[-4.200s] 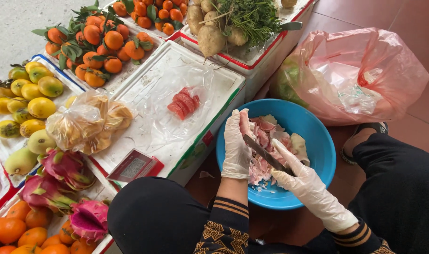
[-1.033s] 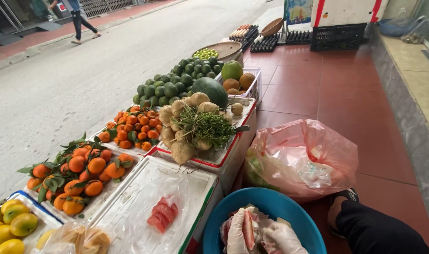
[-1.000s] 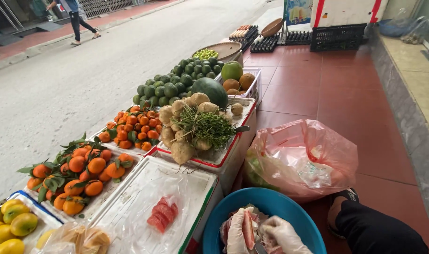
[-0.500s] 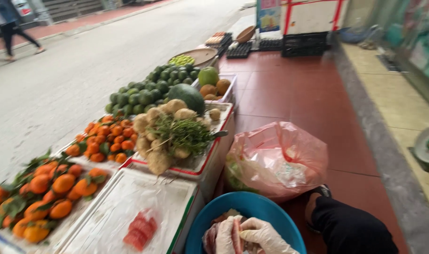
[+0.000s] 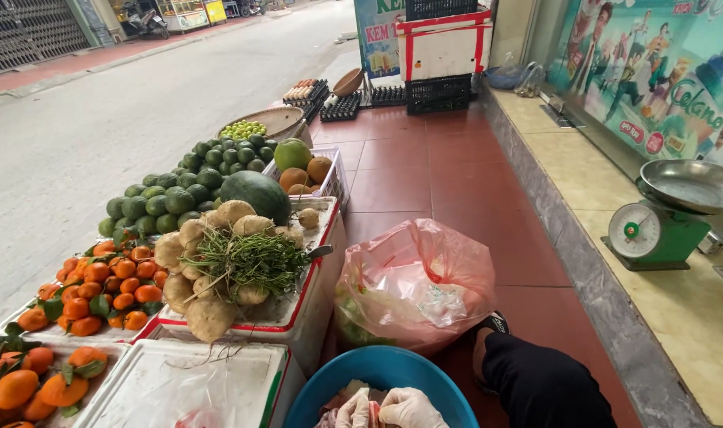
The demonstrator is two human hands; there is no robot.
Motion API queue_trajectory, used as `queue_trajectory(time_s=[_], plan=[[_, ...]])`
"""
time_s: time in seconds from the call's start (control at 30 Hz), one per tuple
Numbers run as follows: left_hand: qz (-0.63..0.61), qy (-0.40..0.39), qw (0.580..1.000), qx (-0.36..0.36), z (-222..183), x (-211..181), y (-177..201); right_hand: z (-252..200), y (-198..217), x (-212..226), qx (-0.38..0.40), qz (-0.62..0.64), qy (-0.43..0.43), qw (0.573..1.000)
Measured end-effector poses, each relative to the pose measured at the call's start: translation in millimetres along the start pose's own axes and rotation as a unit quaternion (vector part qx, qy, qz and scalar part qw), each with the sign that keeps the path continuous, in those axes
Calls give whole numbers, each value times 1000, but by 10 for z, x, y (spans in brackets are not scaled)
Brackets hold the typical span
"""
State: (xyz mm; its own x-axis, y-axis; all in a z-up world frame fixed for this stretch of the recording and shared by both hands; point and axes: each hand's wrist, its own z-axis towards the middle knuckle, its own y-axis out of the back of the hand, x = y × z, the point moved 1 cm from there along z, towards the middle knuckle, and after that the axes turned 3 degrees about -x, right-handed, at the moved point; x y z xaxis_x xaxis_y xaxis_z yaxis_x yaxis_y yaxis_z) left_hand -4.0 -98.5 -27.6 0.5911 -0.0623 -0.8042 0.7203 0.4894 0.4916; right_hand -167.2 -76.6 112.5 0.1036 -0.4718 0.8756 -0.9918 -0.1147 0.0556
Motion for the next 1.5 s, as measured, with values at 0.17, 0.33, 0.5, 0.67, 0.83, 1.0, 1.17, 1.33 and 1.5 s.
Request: queue_trajectory(time_s=[0.17, 0.33, 0.5, 0.67, 0.83, 1.0, 1.17, 1.33, 1.5], plan=[[-333, 274, 901, 42, -191, -365, -205, -35, -4, 29, -39, 65, -25, 997], [-372, 282, 882, 65, -109, -370, -121, -106, -71, 165, -74, -29, 40, 996], [-417, 300, 854, 85, -123, -528, 65, -318, -98, 334, -108, -153, 114, 976], [-418, 286, 854, 118, -121, -1823, 1046, -440, -32, 292, -151, -443, 434, 770], [-410, 242, 876, 75, -212, -1997, 1114, -652, -74, 504, -176, -353, 176, 902], [-466, 316, 827, -2, -155, -1845, 1072, -563, -118, 425, -166, -318, 13, 933], [-465, 307, 829, -46, -227, -1729, 1057, -562, -182, 401, -152, -302, 19, 941], [-475, 237, 847, 13, -263, -1869, 1279, -627, -270, 507, -154, -264, -12, 952], [-442, 298, 840, -103, -208, -1915, 1238, -634, -287, 396, -139, -260, -37, 955]])
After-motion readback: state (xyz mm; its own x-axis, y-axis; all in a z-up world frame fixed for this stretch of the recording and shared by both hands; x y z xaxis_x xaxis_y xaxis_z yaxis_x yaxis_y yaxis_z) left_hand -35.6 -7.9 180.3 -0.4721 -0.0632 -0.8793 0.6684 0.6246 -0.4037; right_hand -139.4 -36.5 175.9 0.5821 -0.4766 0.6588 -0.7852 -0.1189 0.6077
